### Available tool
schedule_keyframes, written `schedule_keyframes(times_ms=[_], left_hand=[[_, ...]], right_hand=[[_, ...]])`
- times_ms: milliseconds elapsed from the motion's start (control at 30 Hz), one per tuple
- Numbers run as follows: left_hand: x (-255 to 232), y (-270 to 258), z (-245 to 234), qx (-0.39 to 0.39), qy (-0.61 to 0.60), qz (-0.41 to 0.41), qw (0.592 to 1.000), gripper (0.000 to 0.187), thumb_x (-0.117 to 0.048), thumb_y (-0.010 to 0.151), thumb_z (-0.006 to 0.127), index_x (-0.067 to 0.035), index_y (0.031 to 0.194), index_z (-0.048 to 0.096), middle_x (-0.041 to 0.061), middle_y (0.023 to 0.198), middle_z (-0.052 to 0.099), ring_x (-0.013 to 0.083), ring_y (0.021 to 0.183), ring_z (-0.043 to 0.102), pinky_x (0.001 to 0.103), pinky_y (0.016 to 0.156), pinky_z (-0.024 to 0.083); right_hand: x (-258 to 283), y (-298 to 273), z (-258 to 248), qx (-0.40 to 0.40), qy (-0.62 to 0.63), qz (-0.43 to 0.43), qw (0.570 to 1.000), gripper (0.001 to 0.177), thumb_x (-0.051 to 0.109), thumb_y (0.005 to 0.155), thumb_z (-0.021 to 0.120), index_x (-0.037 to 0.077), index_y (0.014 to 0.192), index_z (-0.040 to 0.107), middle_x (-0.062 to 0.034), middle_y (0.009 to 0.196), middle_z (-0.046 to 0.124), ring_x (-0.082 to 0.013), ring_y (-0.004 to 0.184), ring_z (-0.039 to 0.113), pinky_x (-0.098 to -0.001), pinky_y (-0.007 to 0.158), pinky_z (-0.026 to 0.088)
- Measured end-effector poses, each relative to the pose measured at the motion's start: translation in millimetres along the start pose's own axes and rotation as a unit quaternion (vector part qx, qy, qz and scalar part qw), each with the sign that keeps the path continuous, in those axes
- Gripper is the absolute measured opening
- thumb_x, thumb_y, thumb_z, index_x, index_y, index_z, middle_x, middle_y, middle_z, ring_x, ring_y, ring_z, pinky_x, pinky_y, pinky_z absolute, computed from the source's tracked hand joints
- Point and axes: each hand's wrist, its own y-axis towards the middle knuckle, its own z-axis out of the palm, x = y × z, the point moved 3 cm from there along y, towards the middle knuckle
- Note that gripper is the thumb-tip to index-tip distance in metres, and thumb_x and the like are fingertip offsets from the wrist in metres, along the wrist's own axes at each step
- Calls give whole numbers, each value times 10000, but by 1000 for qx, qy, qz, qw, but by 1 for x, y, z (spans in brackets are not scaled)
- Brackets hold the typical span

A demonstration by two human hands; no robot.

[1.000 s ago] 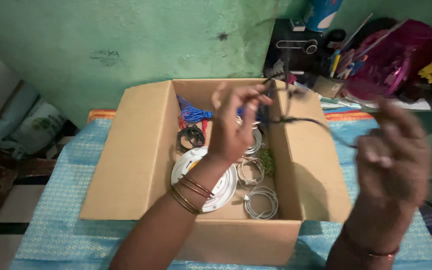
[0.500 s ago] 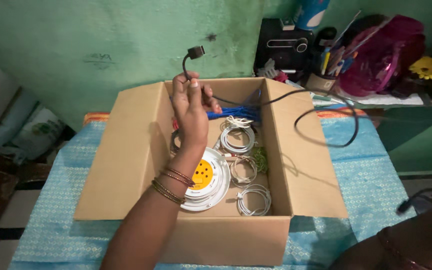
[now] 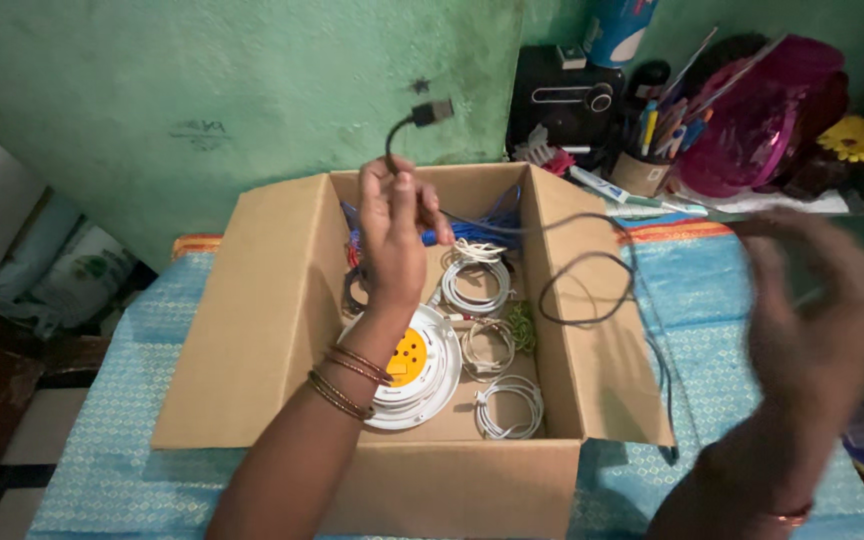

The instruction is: The person untangles and coils white and black cables, then places them into a cardboard box along with a power strip and other cords. The person closes the box flaps at the end.

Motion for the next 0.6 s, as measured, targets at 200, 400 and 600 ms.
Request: schedule_keyframes(times_ms=[200,400,600], left_hand=[[3,-14,23,151,-67,-174,971,199,-230,1084,505,-75,1200,461,185,1008,728,235,730,746,325,643,618],[12,-21,33,227,-86,-248,938,238,-279,1107,561,-46,1156,557,203,1135,746,202,758,735,298,695,597],[-16,-23,31,97,288,79,949,346,-350,1095,613,-19,1168,683,114,1114,749,216,1025,717,305,952,560]], right_hand=[[91,-10,64,148,51,-113,981,517,22,767,766,-3,1270,646,-199,1272,667,-408,1232,590,-466,1008,455],[88,-8,71,162,59,19,985,216,4,891,725,52,1101,739,-97,932,752,-203,851,724,-330,748,546],[64,-5,28,40,41,89,994,107,-15,1038,681,-9,1143,703,-40,861,659,-69,758,548,-238,673,421]])
